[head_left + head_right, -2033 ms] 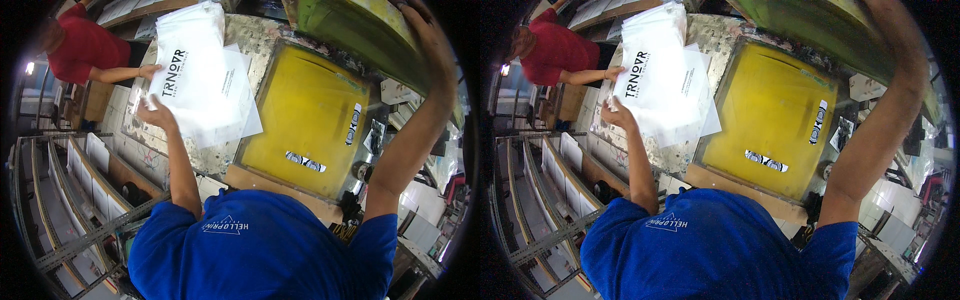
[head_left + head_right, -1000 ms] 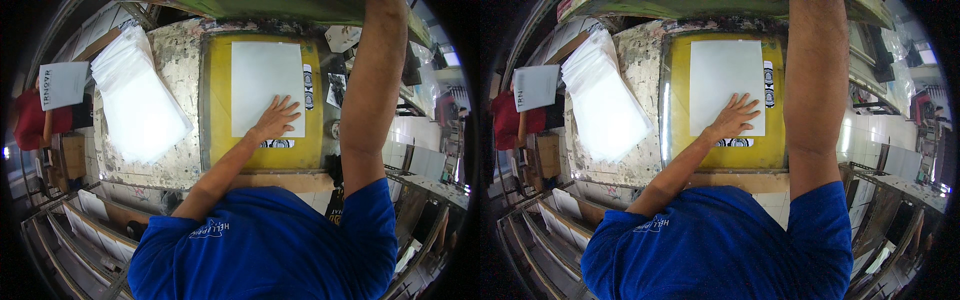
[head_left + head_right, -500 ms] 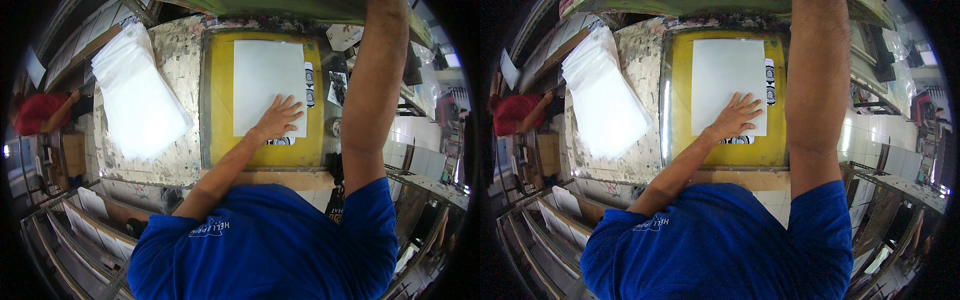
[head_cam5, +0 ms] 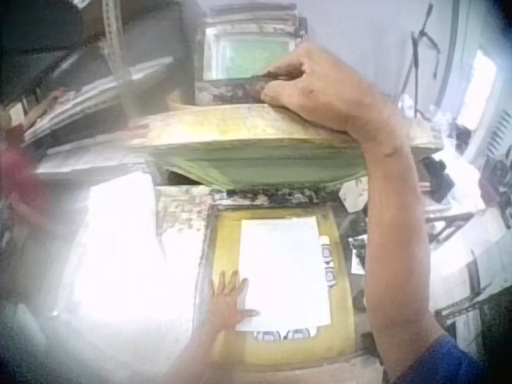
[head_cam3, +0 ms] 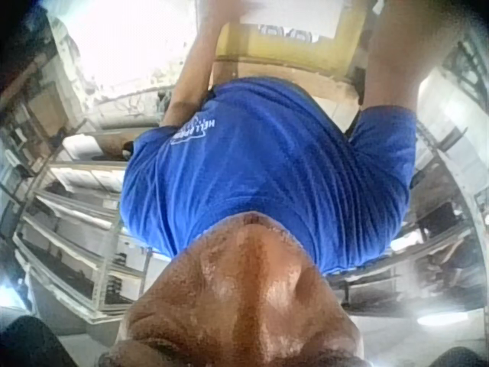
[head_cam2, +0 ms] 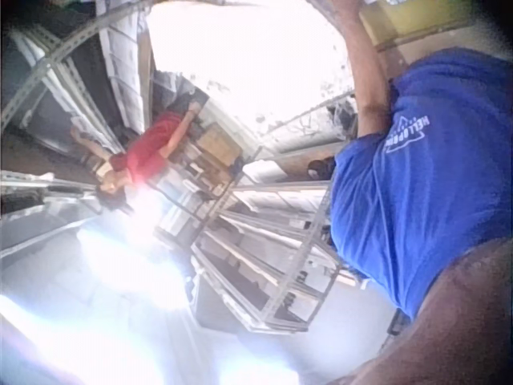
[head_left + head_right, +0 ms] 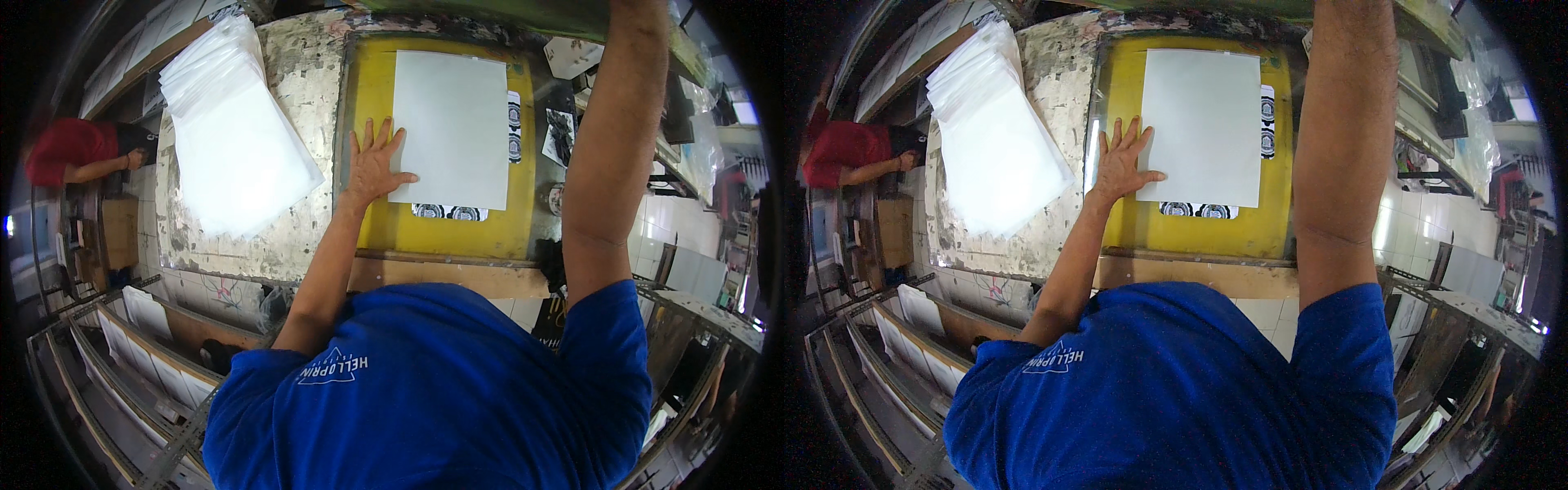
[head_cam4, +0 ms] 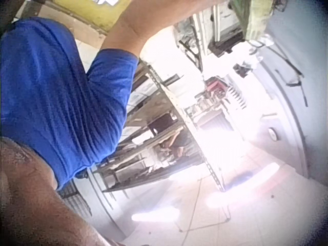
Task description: The person performs screen printing by placing sheets of paper onto a printing bed, lowering the screen frame, and using a squeegee to apply ink across the stencil.
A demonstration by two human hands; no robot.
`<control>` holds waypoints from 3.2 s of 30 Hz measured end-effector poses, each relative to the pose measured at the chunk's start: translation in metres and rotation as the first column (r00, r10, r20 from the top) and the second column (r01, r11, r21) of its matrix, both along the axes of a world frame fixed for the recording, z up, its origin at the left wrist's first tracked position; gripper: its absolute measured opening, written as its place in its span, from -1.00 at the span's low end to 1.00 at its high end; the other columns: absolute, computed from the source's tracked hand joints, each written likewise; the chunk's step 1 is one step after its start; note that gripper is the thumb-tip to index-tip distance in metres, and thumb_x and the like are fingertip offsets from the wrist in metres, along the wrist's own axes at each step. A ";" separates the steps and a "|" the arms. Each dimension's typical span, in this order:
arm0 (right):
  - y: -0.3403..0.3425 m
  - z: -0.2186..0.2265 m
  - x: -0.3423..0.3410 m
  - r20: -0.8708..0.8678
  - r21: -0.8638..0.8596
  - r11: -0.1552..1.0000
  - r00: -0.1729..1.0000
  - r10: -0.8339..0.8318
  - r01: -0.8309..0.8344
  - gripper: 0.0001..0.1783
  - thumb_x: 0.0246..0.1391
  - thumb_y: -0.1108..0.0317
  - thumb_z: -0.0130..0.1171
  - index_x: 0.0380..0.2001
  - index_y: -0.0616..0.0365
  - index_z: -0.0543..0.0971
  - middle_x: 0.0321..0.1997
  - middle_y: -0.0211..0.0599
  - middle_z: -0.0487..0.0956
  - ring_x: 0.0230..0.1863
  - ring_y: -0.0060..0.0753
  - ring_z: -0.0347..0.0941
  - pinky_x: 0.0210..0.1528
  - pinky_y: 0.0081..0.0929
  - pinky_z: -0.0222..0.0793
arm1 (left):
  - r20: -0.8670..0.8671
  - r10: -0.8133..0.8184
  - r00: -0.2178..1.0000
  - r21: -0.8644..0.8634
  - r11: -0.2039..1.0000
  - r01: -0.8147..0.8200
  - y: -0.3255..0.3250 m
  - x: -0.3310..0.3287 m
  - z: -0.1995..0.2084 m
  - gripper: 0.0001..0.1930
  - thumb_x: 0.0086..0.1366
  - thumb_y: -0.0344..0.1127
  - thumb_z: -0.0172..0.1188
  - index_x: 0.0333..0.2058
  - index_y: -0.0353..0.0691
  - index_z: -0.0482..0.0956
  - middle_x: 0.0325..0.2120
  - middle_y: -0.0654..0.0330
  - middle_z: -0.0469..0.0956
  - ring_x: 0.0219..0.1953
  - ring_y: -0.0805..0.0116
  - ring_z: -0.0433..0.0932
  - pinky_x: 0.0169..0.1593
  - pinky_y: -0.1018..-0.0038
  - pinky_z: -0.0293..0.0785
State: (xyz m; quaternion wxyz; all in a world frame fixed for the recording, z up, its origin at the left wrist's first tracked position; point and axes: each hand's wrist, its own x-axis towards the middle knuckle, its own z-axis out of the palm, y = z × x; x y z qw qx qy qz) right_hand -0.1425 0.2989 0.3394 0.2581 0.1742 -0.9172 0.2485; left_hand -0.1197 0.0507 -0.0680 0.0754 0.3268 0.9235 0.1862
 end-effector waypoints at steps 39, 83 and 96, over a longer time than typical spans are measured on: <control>-0.034 -0.366 0.091 0.442 0.222 0.951 0.846 -0.297 0.217 -0.06 -0.40 0.38 0.43 0.26 -0.13 0.49 -0.07 -0.23 0.43 0.09 -0.12 0.34 0.18 0.01 0.04 | 0.028 0.346 0.938 0.420 0.847 -0.325 -0.105 0.111 -0.004 -0.20 -0.11 -0.19 0.56 0.17 -0.27 0.55 0.37 -0.13 0.23 0.28 -0.17 0.24 0.32 0.04 0.21; -0.031 -0.196 0.113 0.476 -0.016 0.982 0.865 -0.159 0.190 -0.24 -0.11 0.52 0.33 0.26 -0.11 0.55 0.02 -0.04 0.64 0.03 -0.10 0.59 0.12 -0.26 0.44 | -0.060 0.441 0.895 0.790 0.569 -0.228 -0.079 0.091 0.067 -0.09 -0.11 0.00 0.58 0.16 -0.48 0.51 -0.19 0.05 0.58 0.01 0.05 0.37 0.16 0.18 0.28; -0.012 -0.029 0.010 0.153 0.049 0.958 0.946 -0.287 0.283 -0.49 -0.10 0.28 0.19 -0.03 0.21 0.70 -0.40 -0.12 0.69 -0.51 -0.39 0.49 -0.44 -0.46 0.40 | 0.012 0.495 0.869 0.993 0.099 -0.070 0.037 -0.108 0.124 -0.65 0.36 -0.42 0.14 0.10 -0.26 0.39 -0.11 0.18 0.54 -0.12 0.40 0.49 0.00 0.37 0.37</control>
